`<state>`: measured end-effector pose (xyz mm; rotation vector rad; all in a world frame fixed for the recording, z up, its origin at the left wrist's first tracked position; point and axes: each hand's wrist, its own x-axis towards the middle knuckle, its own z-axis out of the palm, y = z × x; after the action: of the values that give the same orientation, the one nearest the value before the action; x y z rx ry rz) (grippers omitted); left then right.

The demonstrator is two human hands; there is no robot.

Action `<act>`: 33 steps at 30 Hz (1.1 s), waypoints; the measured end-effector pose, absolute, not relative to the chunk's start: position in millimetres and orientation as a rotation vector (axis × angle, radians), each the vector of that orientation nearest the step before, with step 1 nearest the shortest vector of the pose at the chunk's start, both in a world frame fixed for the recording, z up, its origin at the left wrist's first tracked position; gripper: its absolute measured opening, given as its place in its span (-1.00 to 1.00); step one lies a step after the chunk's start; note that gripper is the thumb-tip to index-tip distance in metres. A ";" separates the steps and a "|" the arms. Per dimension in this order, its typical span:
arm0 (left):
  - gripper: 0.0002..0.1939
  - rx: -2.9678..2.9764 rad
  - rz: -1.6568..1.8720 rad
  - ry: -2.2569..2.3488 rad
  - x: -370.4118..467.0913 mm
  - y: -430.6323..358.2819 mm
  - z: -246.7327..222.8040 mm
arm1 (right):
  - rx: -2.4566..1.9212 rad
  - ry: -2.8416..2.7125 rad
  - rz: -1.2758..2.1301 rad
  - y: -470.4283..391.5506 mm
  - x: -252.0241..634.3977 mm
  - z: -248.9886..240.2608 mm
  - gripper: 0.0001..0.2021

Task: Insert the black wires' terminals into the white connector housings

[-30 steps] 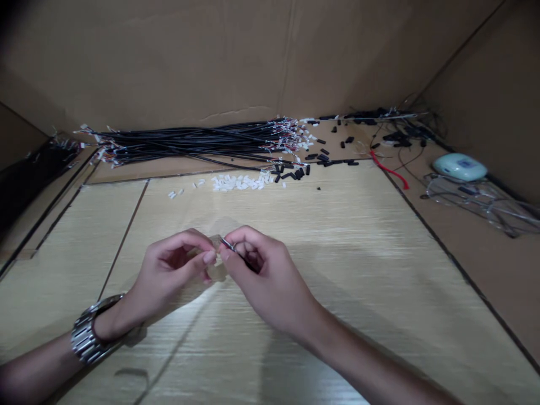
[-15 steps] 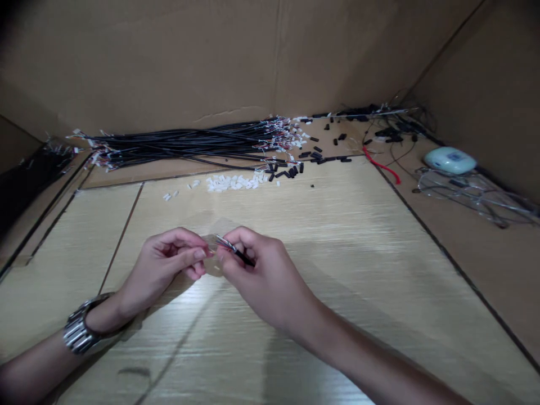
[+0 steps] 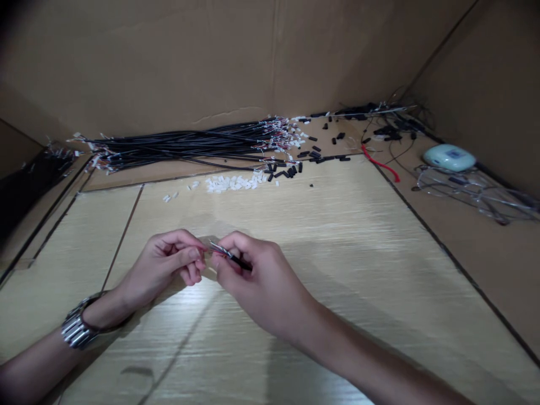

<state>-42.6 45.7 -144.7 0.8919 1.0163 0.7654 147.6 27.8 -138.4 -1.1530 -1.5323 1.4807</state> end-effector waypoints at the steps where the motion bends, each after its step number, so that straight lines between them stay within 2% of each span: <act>1: -0.75 0.899 0.766 1.024 -42.1 45.8 -144.6 | -1.159 -1.546 1.478 27.3 147.7 -138.8 -0.88; 8: -0.84 0.958 0.709 1.004 -44.3 46.2 -144.3 | -1.199 -1.699 1.325 26.7 149.9 -140.3 -0.87; 15: -0.83 0.996 0.721 0.968 -44.4 45.5 -143.7 | -1.198 -1.813 1.149 26.3 151.2 -141.1 -0.86; 33: -0.90 1.026 0.750 0.943 -46.6 42.3 -145.1 | -1.206 -1.741 1.165 27.5 150.1 -138.7 -0.87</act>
<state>-46.6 42.3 -145.1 1.0263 0.9433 0.7498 150.1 27.5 -138.7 -1.2063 -1.7410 1.1648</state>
